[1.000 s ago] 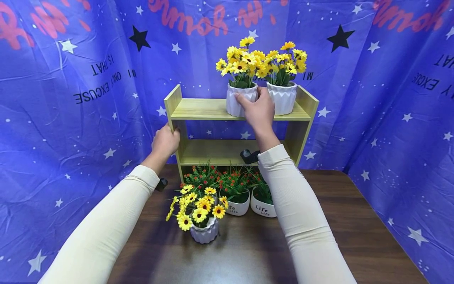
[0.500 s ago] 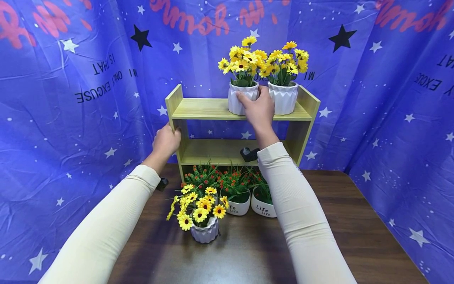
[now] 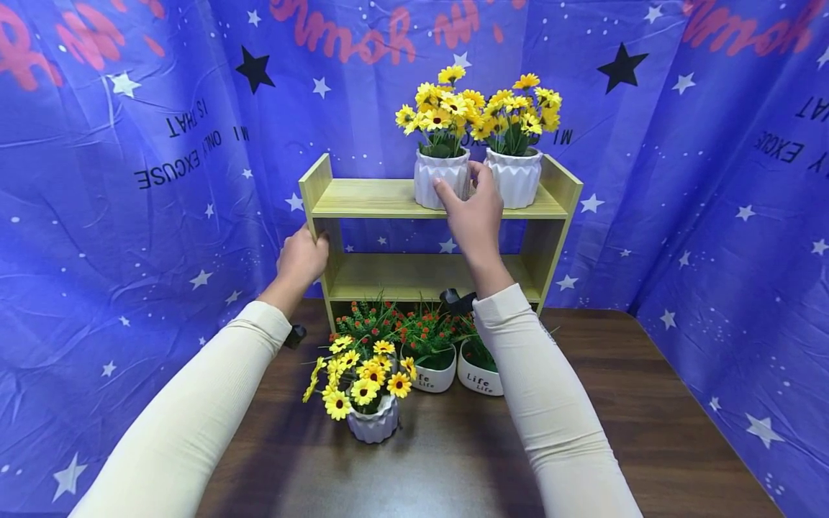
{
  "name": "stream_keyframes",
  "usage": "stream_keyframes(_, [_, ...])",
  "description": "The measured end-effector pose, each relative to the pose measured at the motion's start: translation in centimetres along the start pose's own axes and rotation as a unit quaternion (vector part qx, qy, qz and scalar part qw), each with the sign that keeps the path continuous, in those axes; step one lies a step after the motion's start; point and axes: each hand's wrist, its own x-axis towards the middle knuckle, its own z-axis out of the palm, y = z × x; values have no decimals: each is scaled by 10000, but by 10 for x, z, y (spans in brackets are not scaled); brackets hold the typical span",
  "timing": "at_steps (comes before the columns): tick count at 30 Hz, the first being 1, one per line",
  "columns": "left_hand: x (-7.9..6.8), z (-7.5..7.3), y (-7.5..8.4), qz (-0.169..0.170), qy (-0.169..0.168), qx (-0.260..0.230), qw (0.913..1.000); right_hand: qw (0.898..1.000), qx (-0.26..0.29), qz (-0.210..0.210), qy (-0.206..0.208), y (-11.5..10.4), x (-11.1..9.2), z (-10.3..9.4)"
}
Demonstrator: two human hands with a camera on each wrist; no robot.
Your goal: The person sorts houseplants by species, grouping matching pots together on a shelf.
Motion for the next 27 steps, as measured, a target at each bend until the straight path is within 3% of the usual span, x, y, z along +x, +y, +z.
stream_keyframes(5, [0, 0, 1, -8, -56, -44, 10000, 9979, 263, -496, 309, 8, -29, -7])
stream_keyframes(11, [0, -1, 1, 4, -23, -28, 10000, 9949, 555, -772, 345, 26, -64, -14])
stream_keyframes(16, [0, 0, 0, 13, -48, -35, 10000, 9940, 770, -729, 286, 36, -95, -17])
stream_keyframes(23, [0, 0, 0, 39, 13, -65, 10000, 9947, 897, -473, -170, 59, -139, -12])
stream_keyframes(27, [0, 0, 0, 24, -1, -53, 10000, 9948, 867, -286, -455, 56, -163, -12])
